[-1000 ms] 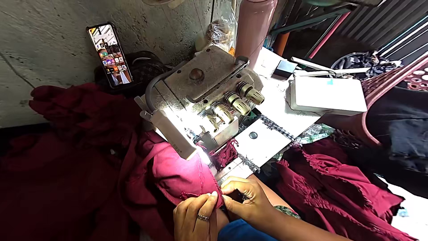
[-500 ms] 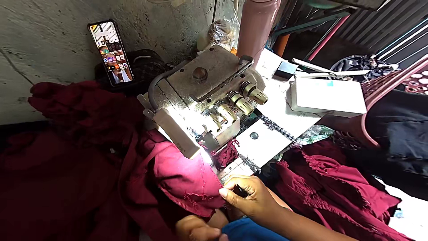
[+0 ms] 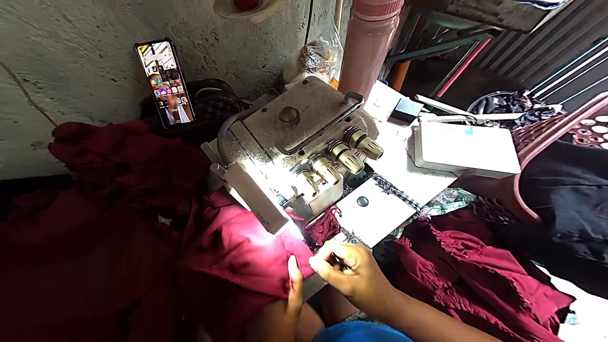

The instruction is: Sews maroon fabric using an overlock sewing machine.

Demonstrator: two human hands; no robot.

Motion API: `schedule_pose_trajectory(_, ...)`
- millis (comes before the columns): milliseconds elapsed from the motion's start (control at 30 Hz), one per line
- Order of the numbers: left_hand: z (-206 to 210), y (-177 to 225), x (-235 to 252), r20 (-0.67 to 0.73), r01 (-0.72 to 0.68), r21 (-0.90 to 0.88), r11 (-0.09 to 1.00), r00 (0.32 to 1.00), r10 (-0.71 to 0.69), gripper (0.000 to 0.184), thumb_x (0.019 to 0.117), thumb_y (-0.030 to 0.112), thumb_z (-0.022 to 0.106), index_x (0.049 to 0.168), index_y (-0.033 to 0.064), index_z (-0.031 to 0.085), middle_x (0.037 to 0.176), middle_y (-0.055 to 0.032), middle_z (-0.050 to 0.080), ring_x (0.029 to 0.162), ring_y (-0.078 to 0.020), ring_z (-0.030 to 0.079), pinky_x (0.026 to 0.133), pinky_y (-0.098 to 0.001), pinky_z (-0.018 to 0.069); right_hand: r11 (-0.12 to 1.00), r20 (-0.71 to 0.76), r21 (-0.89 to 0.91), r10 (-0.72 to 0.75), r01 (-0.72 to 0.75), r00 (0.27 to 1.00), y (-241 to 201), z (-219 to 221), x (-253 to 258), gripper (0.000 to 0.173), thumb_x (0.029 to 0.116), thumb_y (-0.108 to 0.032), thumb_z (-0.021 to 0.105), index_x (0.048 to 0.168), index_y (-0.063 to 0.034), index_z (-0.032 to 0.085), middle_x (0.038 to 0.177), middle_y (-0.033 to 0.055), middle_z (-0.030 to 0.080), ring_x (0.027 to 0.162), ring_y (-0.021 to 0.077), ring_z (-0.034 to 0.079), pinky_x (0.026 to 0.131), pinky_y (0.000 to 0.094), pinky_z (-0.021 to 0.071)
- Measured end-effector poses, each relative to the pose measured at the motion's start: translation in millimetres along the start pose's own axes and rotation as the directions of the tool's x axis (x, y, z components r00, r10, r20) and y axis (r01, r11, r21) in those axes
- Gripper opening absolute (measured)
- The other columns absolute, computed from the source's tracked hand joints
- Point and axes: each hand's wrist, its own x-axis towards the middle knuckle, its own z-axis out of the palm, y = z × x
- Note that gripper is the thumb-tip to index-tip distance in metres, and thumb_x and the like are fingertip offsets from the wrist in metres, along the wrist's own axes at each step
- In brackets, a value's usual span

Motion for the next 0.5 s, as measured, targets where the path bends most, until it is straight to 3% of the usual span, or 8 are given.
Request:
schedule_pose_trajectory(100, -3.4, 1.2, 18.4, 0.16, 0.132, 0.114, 0.985, 0.976, -0.149, 0.034, 0.0989, 0.026, 0.059, 0.1, -0.0026, 0.077, 0.088, -0.0153, 0.076, 0.083, -0.0193, 0.075, 0.074, -0.0369, 0.0587, 0.999, 0.003, 0.016, 0.049, -0.049, 0.999, 5.1, 5.9, 24.0, 0.021, 0.0916, -0.017, 0.066, 0.073, -0.0066, 0.066, 0.064, -0.0072, 0.056, 0.056, -0.0082, 0.044, 0.051, 0.0095, 0.0335)
schedule_pose_trajectory(200, -3.1, -8.0, 32.9, 0.224, 0.087, 0.174, 0.981, 0.966, -0.125, 0.041, 0.105, 0.029, 0.05, 0.097, -0.0026, 0.076, 0.088, -0.0159, 0.075, 0.084, -0.022, 0.075, 0.076, -0.0375, 0.0584, 0.987, -0.001, 0.083, 0.14, -0.139, 0.99, 3.6, 10.5, 42.0, 0.028, 0.0865, -0.018, 0.07, 0.064, -0.0142, 0.055, 0.057, -0.0141, 0.043, 0.051, -0.0099, 0.036, 0.048, 0.01, 0.027)
schedule_pose_trajectory(267, -3.2, -13.4, 38.9, 0.257, 0.067, 0.224, 0.972, 0.958, -0.125, 0.045, 0.106, 0.027, 0.048, 0.091, -0.0069, 0.075, 0.075, -0.0193, 0.071, 0.069, -0.03, 0.072, 0.061, -0.0452, 0.0558, 0.979, -0.017, 0.111, 0.174, -0.171, 0.985, 3.1, 13.6, 49.6, 0.031, 0.0862, -0.018, 0.072, 0.063, -0.0163, 0.051, 0.056, -0.0147, 0.041, 0.05, -0.009, 0.036, 0.048, 0.0107, 0.0274)
schedule_pose_trajectory(300, -3.3, -16.4, 42.7, 0.28, 0.056, 0.246, 0.968, 0.952, -0.126, 0.044, 0.1055, 0.024, 0.048, 0.093, -0.0089, 0.075, 0.072, -0.021, 0.07, 0.065, -0.0336, 0.071, 0.058, -0.0486, 0.0548, 0.98, -0.034, 0.108, 0.174, -0.169, 0.984, 4.0, 15.1, 52.2, 0.032, 0.086, -0.019, 0.073, 0.063, -0.0167, 0.05, 0.057, -0.0147, 0.04, 0.05, -0.0088, 0.036, 0.048, 0.0108, 0.0274)
schedule_pose_trajectory(367, -5.2, -20.3, 53.2, 0.342, 0.071, 0.292, 0.954, 0.924, -0.173, 0.043, 0.1057, 0.021, 0.047, 0.094, -0.011, 0.072, 0.074, -0.0244, 0.069, 0.069, -0.0383, 0.07, 0.062, -0.0533, 0.0539, 0.987, -0.075, 0.078, 0.146, -0.14, 0.986, 6.5, 18.4, 54.2, 0.033, 0.0849, -0.019, 0.072, 0.063, -0.0167, 0.048, 0.057, -0.0148, 0.039, 0.051, -0.0089, 0.035, 0.048, 0.0111, 0.0264)
schedule_pose_trajectory(500, -6.6, -23.7, 74.7, 0.431, 0.046, 0.376, 0.925, 0.876, -0.218, 0.037, 0.1067, 0.013, 0.044, 0.112, -0.014, 0.068, 0.098, -0.0312, 0.071, 0.095, -0.0461, 0.072, 0.082, -0.0592, 0.0545, 0.995, -0.142, 0.092, 0.039, -0.026, 0.989, 13.4, 23.5, 40.1, 0.03, 0.084, -0.012, 0.07, 0.063, -0.0133, 0.049, 0.06, -0.0125, 0.043, 0.055, -0.0097, 0.037, 0.051, 0.0092, 0.0278)
